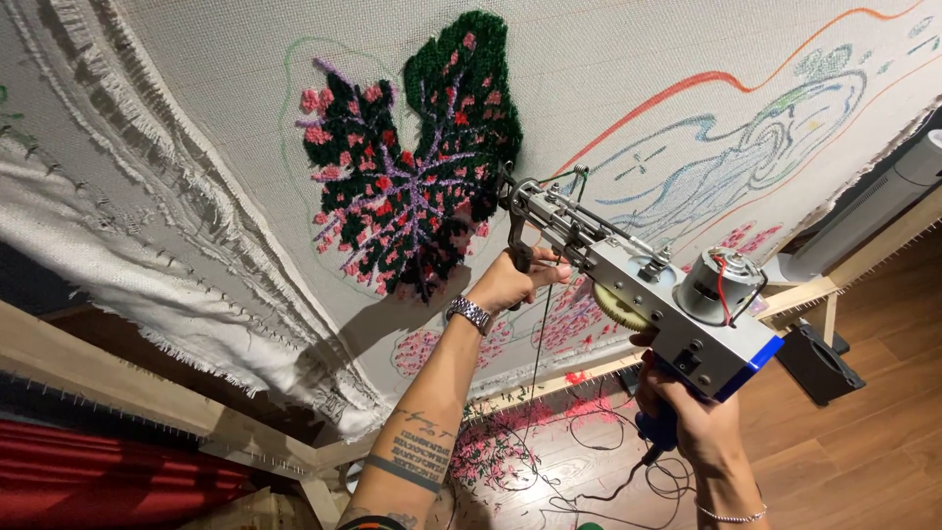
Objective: Using a tufting gun to create a pattern on a rug canvas.
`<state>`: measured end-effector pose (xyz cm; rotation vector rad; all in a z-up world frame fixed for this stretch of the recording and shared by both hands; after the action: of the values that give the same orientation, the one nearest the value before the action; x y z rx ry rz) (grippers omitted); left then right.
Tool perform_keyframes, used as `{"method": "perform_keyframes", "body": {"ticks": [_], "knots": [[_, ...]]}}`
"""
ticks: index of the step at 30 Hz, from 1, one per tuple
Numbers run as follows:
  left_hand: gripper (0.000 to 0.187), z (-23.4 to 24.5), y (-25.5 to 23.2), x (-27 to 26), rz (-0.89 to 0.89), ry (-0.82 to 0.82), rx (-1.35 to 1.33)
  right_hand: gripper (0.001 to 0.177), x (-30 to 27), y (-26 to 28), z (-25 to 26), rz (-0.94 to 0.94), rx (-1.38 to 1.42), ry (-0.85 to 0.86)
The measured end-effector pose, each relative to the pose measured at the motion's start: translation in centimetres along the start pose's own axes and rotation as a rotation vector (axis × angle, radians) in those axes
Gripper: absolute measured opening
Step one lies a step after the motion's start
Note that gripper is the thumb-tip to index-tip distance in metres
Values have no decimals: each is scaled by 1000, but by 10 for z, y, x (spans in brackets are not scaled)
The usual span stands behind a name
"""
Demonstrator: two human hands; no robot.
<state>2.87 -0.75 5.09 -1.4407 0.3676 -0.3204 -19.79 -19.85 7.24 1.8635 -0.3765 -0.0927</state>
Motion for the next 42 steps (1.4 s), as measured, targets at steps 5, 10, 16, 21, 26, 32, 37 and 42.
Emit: {"method": "perform_keyframes", "body": {"ticks": [5,10,16,21,26,32,37,42], "knots": [[73,-2,-7,-8,-13,-1,-6,40,0,-12,21,61,4,9],[72,-5,-3,-7,-18,-15,17,39,0,-14,28,88,6,-23],[70,-1,-4,-3,-24,-24,-17,39,4,-1,5,60,-4,19],[62,3,3,7,-35,-66,-53,40,7,0,-3,23,-17,2],[45,10,21,33,-111,-2,-142,32,10,-11,-11,65,-60,-63],[41,40,44,64,-144,-132,-75,34,14,-9,-45,311,-448,-142],[48,74,46,75,-132,-140,255,38,20,-14,-74,510,-641,-7],[56,85,7,46,-5,-199,626,31,20,-55,-69,188,-478,-133]]}}
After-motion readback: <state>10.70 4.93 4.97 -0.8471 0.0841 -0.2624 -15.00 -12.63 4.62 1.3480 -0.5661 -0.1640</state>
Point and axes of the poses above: each hand's wrist, its own x-axis towards the middle knuckle, its own z-axis out of the back of the hand, y = z × x, the point moved 4 cm from there along x, towards the middle knuckle, and after that the axes turned 4 degrees about -y, right-handed, at the moved point
